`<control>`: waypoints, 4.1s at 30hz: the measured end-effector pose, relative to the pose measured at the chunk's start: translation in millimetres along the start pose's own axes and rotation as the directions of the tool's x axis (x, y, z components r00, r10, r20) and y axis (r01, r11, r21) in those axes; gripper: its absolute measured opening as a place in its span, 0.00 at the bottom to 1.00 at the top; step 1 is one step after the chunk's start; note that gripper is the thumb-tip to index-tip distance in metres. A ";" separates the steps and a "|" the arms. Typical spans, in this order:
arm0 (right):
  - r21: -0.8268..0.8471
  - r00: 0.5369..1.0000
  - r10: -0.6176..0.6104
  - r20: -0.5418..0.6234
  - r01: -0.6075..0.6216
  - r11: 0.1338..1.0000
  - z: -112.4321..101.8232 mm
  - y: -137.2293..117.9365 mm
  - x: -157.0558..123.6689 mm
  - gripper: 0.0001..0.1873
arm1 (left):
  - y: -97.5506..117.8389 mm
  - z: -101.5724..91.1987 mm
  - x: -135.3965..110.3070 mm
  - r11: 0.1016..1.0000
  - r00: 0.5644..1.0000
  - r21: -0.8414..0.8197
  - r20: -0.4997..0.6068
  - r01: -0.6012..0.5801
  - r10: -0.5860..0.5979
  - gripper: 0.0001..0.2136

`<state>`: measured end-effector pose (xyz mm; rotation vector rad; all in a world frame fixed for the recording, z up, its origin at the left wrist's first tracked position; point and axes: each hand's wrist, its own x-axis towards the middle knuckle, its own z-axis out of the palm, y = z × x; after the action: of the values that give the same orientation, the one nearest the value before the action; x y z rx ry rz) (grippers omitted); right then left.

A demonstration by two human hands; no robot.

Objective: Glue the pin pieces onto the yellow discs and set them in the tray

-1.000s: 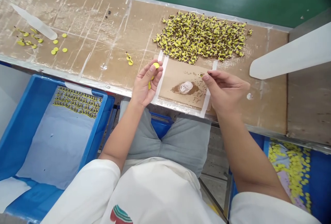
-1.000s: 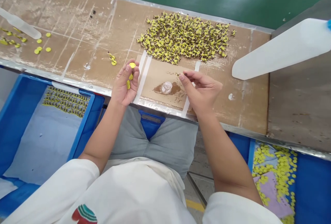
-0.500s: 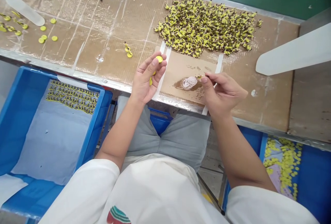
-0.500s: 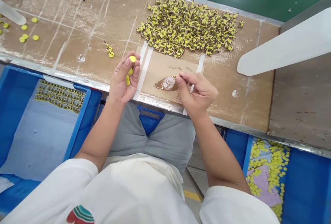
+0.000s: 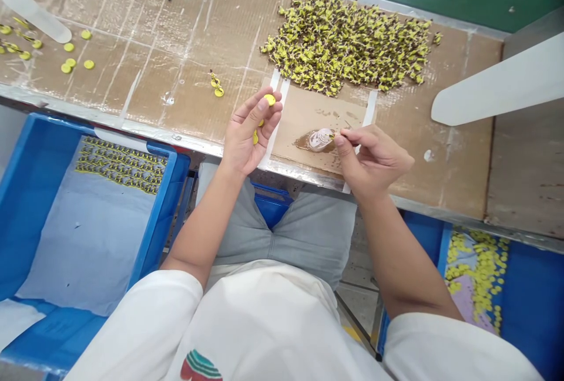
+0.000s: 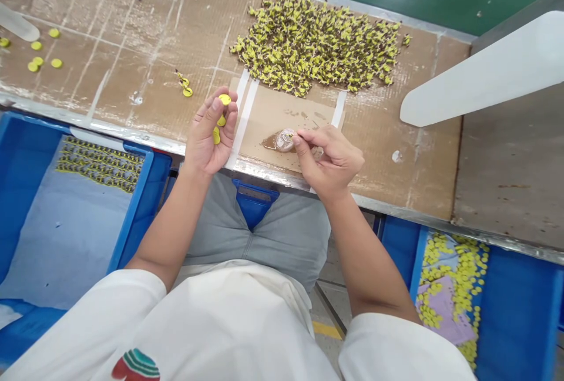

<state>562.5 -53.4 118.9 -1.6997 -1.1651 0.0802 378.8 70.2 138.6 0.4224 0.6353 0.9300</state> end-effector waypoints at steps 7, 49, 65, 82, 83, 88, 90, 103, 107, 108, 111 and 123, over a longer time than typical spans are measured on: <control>-0.087 1.000 -0.005 0.021 0.007 0.996 1.5 0.1 0.2 0.17 | 0.7 1.4 0.7 0.998 0.995 -0.051 -0.092 0.027 -0.032 0.18; 0.183 0.980 0.089 -0.177 -0.056 0.982 23.0 -10.9 -2.2 0.09 | 0.5 1.3 0.4 0.998 0.998 -0.047 -0.037 0.051 -0.053 0.18; 0.010 0.964 -0.214 -0.159 0.219 0.976 9.3 4.0 3.6 0.14 | 1.7 3.1 -0.7 0.996 0.997 -0.069 -0.048 0.059 -0.062 0.20; -0.093 0.999 -0.044 -0.027 0.041 0.995 12.1 -3.9 2.9 0.16 | 2.0 2.9 -1.5 0.998 0.996 -0.027 -0.053 0.064 -0.066 0.17; -0.082 0.999 -0.021 -0.027 0.019 0.996 12.1 -4.4 2.8 0.17 | 2.1 3.1 -1.6 0.997 0.996 -0.034 -0.061 0.068 -0.070 0.17; -0.067 1.000 -0.004 0.006 0.004 0.998 12.3 -4.1 3.2 0.19 | 1.9 2.4 -1.3 0.997 0.996 -0.029 -0.061 0.066 -0.068 0.16; -0.074 1.000 -0.007 0.002 0.007 0.997 12.3 -3.3 3.4 0.18 | 1.6 1.7 -1.0 0.998 0.997 -0.005 -0.043 0.057 -0.057 0.17; 0.349 0.953 0.227 -0.201 -0.146 0.926 14.2 -12.3 6.9 0.11 | 1.7 2.8 -1.9 0.997 0.996 -0.045 -0.060 0.060 -0.062 0.18; 0.472 0.946 0.325 -0.012 -0.281 0.836 -2.0 -12.0 14.9 0.12 | -0.5 1.7 -2.1 0.998 0.996 -0.030 -0.066 0.057 -0.059 0.19; 0.475 0.946 0.320 0.053 -0.306 0.825 -7.7 -13.3 16.3 0.12 | -1.0 1.8 -2.8 0.998 0.996 -0.023 -0.068 0.057 -0.059 0.19; 0.458 0.927 0.315 0.203 -0.375 0.806 -23.9 -23.7 17.4 0.12 | -2.7 4.3 -8.8 0.999 0.997 0.000 -0.056 0.047 -0.047 0.17; 0.372 0.876 0.370 0.310 -0.470 0.800 -33.9 -69.8 5.5 0.17 | -19.8 28.5 -71.2 0.992 0.993 0.082 0.060 0.096 -0.101 0.10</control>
<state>538.4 -72.8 190.3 -1.5312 -0.8150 0.7790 378.4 -2.2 170.8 0.4854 0.6297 0.7967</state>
